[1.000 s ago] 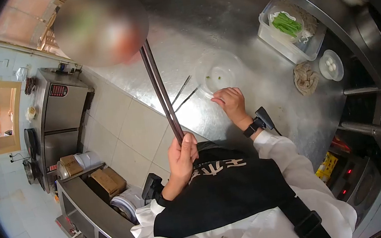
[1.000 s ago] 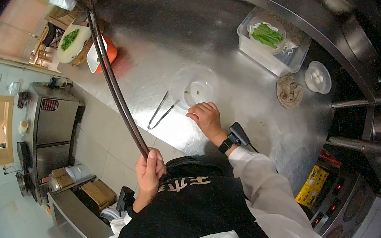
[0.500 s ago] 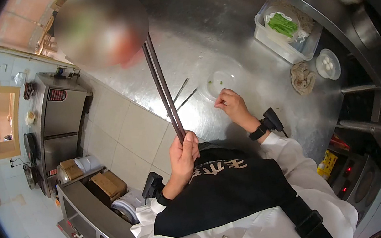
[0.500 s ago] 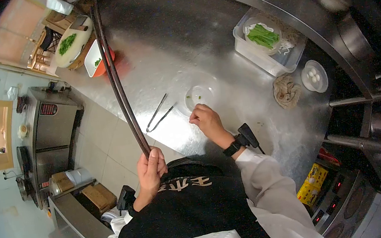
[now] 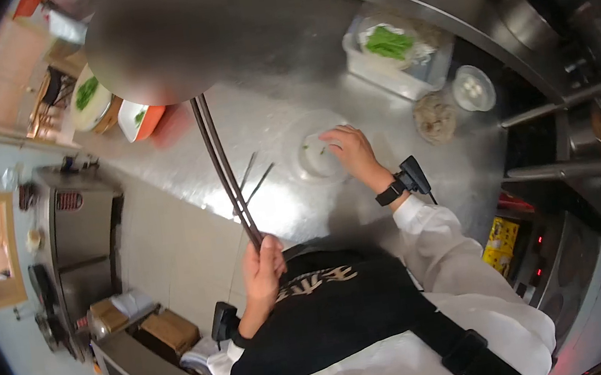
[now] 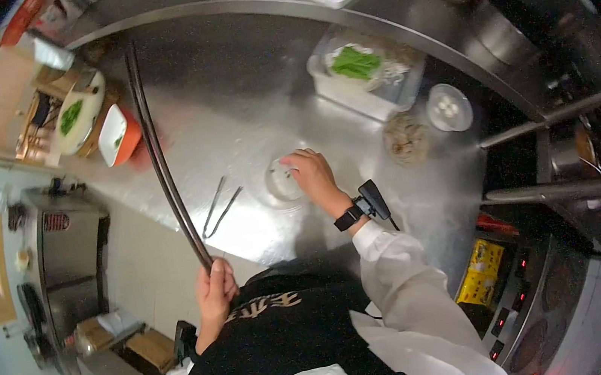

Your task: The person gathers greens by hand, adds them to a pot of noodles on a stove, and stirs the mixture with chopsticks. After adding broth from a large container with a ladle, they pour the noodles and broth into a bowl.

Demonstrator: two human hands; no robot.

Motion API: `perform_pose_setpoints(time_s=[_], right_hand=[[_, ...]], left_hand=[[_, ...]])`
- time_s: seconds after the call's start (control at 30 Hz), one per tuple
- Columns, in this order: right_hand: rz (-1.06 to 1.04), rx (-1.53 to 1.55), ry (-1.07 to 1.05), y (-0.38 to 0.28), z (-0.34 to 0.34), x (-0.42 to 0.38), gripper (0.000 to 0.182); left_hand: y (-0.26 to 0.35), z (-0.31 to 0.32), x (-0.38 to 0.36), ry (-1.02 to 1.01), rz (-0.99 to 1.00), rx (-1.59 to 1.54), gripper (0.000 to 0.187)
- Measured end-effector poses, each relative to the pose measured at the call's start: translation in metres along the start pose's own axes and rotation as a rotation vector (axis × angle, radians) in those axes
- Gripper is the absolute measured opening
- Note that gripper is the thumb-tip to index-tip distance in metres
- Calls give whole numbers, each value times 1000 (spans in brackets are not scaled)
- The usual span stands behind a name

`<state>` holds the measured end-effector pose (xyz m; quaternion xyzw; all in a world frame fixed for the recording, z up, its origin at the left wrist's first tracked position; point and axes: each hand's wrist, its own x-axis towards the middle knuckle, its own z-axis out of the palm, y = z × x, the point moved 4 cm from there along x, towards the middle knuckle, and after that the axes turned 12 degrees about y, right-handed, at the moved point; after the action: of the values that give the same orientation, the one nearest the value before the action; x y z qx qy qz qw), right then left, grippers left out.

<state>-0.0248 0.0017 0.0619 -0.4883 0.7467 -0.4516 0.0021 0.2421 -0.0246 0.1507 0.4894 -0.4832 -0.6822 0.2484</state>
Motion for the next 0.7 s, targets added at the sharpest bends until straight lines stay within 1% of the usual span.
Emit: perform_pose_setpoints(time_s=[0.07, 0.1, 0.17, 0.2, 0.23, 0.27, 0.3, 0.33, 0.37, 0.4, 0.43, 0.5, 0.53, 0.57, 0.6, 0.63, 0.67, 0.7], right_hand=[[32, 37, 260, 4, -31, 3, 14], [273, 160, 288, 27, -43, -4, 13], [333, -29, 432, 72, -74, -19, 14], [270, -356, 385, 98, -85, -26, 17], [255, -456, 345, 119, -93, -36, 21], [162, -509, 214, 152, -98, -53, 28], [172, -570, 130, 184, -107, -70, 37], [312, -820, 97, 175, -125, -71, 40], [350, -1010, 186, 175, -140, -72, 38], [396, -1203, 281, 174, -151, -72, 36], [379, -1184, 273, 160, -156, -65, 36], [218, -561, 577, 115, -165, -53, 24], [254, -286, 541, 89, -151, -48, 20], [286, -15, 499, 56, -128, -47, 16], [210, 3, 404, 21, -100, -50, 12], [130, 17, 312, -15, -69, -55, 8], [182, 51, 162, -32, -24, -68, 5], [239, 308, 20, -72, 7, -67, 6]], left_hand=[[2, 2, 0, -56, 8, 79, 25], [3, 4, -1, -59, 20, 72, 25], [2, 4, -4, -74, -85, 131, 23], [4, 5, -6, -53, -44, 205, 22], [3, 6, -6, -52, -14, 200, 22], [0, 4, -4, -49, 12, 199, 22], [-3, 3, -3, -56, 10, 188, 21], [-5, 3, -3, -74, 3, 175, 21], [-3, 3, -4, -95, -18, 128, 20], [-3, 3, -5, -62, -12, 120, 20], [-2, 2, -7, -42, -19, 84, 19], [-6, -7, -7, -22, -44, 31, 19], [-8, -13, -6, -8, -40, 36, 19], [-10, -19, -6, 16, -36, -39, 19], [-10, -25, -6, 37, -30, -117, 19], [-8, -30, -6, 40, -21, -120, 19], [-6, -34, -5, 46, -8, -160, 19], [-4, -40, -4, 51, 9, -202, 19]])
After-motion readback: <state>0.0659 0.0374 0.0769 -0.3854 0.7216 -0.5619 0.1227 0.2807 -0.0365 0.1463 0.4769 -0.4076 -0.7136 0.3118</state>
